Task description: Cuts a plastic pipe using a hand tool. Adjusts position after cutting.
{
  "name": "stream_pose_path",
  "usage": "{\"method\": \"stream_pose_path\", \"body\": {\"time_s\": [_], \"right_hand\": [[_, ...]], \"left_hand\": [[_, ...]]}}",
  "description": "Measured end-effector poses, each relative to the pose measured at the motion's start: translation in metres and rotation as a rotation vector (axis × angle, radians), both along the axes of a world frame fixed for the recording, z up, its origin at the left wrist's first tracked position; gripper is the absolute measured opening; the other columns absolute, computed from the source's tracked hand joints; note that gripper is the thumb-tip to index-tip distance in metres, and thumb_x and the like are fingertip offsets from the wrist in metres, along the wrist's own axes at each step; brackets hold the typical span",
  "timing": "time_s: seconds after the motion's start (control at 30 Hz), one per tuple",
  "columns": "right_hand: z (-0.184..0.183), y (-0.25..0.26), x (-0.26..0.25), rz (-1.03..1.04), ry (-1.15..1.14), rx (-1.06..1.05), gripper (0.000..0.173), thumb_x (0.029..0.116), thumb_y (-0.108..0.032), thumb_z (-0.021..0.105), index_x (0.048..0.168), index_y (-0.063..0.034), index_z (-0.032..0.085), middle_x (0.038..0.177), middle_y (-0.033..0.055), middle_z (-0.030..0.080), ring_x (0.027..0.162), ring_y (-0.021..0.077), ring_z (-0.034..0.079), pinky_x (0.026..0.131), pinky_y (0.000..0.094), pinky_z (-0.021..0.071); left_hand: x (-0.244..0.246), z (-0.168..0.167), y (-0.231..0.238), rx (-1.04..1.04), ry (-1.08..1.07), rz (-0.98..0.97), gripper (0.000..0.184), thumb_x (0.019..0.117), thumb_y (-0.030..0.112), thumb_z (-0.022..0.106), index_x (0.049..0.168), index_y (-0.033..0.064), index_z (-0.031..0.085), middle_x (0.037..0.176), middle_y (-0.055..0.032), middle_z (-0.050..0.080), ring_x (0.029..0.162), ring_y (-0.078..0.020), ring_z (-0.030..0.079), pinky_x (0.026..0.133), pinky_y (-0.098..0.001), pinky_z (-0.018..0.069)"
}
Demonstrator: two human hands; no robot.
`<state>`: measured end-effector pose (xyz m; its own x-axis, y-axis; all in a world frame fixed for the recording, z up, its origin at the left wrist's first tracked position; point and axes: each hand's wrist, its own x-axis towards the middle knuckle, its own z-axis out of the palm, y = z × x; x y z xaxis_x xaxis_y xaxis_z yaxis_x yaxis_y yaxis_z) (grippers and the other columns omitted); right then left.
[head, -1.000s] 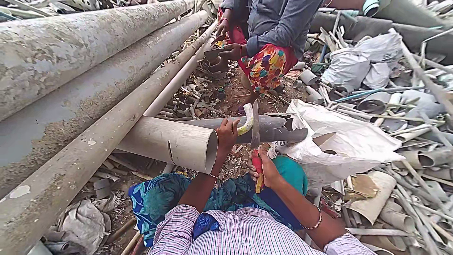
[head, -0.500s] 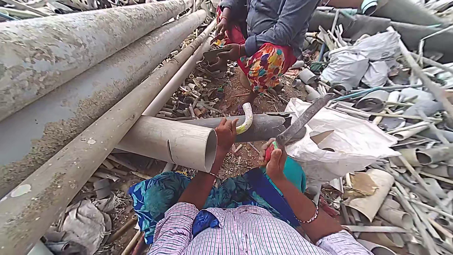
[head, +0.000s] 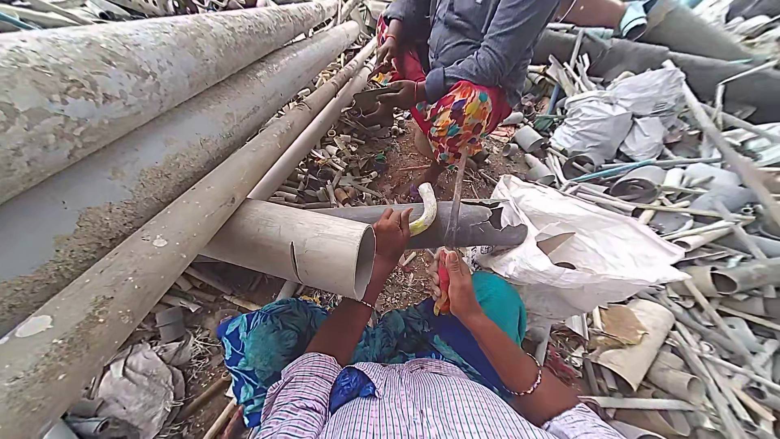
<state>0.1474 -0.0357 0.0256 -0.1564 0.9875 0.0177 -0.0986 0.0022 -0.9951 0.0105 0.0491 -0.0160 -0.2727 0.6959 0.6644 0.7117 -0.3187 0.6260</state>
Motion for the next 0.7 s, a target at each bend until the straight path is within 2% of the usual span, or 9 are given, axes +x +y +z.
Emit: {"method": "stream_pose_path", "body": {"time_s": [0.1,0.17,0.23,0.27,0.43,0.5,0.6,0.63,0.7], "right_hand": [[-0.018,0.005,0.004,0.015,0.001,0.377,0.042,0.1045,-0.059,0.037,0.104,-0.0196,0.05,0.072,-0.0167,0.053,0.055,-0.0058,0.051,0.049,0.0139,0.0454],[-0.031,0.003,0.003,0.061,0.019,-0.008,0.037,0.1118,-0.037,0.022,0.096,-0.0146,0.048,0.061,-0.0125,0.048,0.047,-0.0031,0.045,0.045,0.0134,0.0417],[-0.024,0.007,0.003,0.096,0.021,-0.454,0.055,0.1115,-0.041,0.007,0.086,-0.013,0.047,0.053,-0.0058,0.043,0.039,0.004,0.041,0.038,0.0179,0.0388],[-0.016,0.01,0.006,0.109,0.044,-0.452,0.057,0.1106,-0.042,0.005,0.085,-0.0132,0.048,0.052,-0.0058,0.044,0.038,0.0041,0.041,0.038,0.0178,0.0395],[-0.027,0.024,0.022,0.139,0.1,0.338,0.052,0.0935,-0.074,0.042,0.092,-0.025,0.061,0.07,-0.0165,0.059,0.056,-0.0047,0.055,0.051,0.0148,0.0474],[-0.052,0.022,0.016,0.149,0.083,0.105,0.049,0.1068,-0.057,0.029,0.087,-0.0196,0.054,0.063,-0.0148,0.053,0.05,-0.0045,0.049,0.047,0.013,0.0423],[-0.046,0.021,0.01,0.226,0.094,-0.345,0.062,0.1071,-0.046,-0.001,0.082,-0.0152,0.047,0.053,-0.0079,0.046,0.039,0.0023,0.042,0.039,0.0164,0.0379],[-0.036,0.021,0.012,0.232,0.151,-0.263,0.063,0.1056,-0.051,0.003,0.081,-0.0162,0.049,0.055,-0.009,0.049,0.041,0.0013,0.044,0.04,0.0158,0.0398],[-0.025,0.019,0.018,0.207,0.28,0.028,0.06,0.0937,-0.077,0.038,0.084,-0.022,0.06,0.061,-0.0115,0.056,0.047,-0.0004,0.051,0.045,0.0166,0.0448]], "left_hand": [[-0.001,-0.001,-0.002,0.005,-0.002,-0.006,0.041,0.1044,0.022,0.058,0.071,-0.0004,0.064,0.07,-0.0136,0.058,0.057,-0.026,0.059,0.052,-0.0393,0.0483],[-0.001,0.001,-0.003,-0.026,-0.013,-0.011,0.042,0.1054,0.023,0.056,0.071,-0.0006,0.064,0.072,-0.0144,0.059,0.059,-0.0266,0.06,0.054,-0.0405,0.0487],[-0.002,0.004,-0.005,-0.04,-0.038,-0.018,0.043,0.1054,0.022,0.056,0.072,-0.0026,0.064,0.072,-0.0152,0.059,0.061,-0.0275,0.06,0.056,-0.0409,0.0492],[-0.002,0.007,-0.003,-0.036,-0.054,-0.022,0.043,0.1054,0.022,0.057,0.072,-0.003,0.064,0.072,-0.0152,0.058,0.061,-0.0274,0.06,0.056,-0.0407,0.0494],[-0.006,-0.002,-0.004,-0.055,-0.054,-0.062,0.047,0.1066,0.027,0.054,0.069,0.0004,0.06,0.072,-0.0143,0.057,0.06,-0.0279,0.058,0.056,-0.0434,0.0485],[-0.007,0.0,-0.005,-0.068,-0.069,-0.068,0.047,0.1071,0.028,0.054,0.07,-0.0002,0.061,0.073,-0.015,0.058,0.063,-0.0283,0.059,0.058,-0.043,0.0493],[-0.005,0.007,-0.002,-0.06,-0.102,-0.036,0.046,0.1064,0.026,0.055,0.07,-0.0017,0.063,0.071,-0.0147,0.059,0.063,-0.0263,0.061,0.06,-0.0401,0.05],[-0.004,0.011,0.002,-0.057,-0.12,-0.025,0.046,0.1063,0.025,0.056,0.071,-0.0022,0.064,0.07,-0.0149,0.06,0.062,-0.0264,0.061,0.06,-0.0407,0.0495],[-0.004,0.004,-0.002,-0.065,-0.111,-0.03,0.047,0.1069,0.027,0.054,0.07,-0.0005,0.062,0.069,-0.0135,0.059,0.06,-0.0257,0.059,0.058,-0.0406,0.0489]]}}
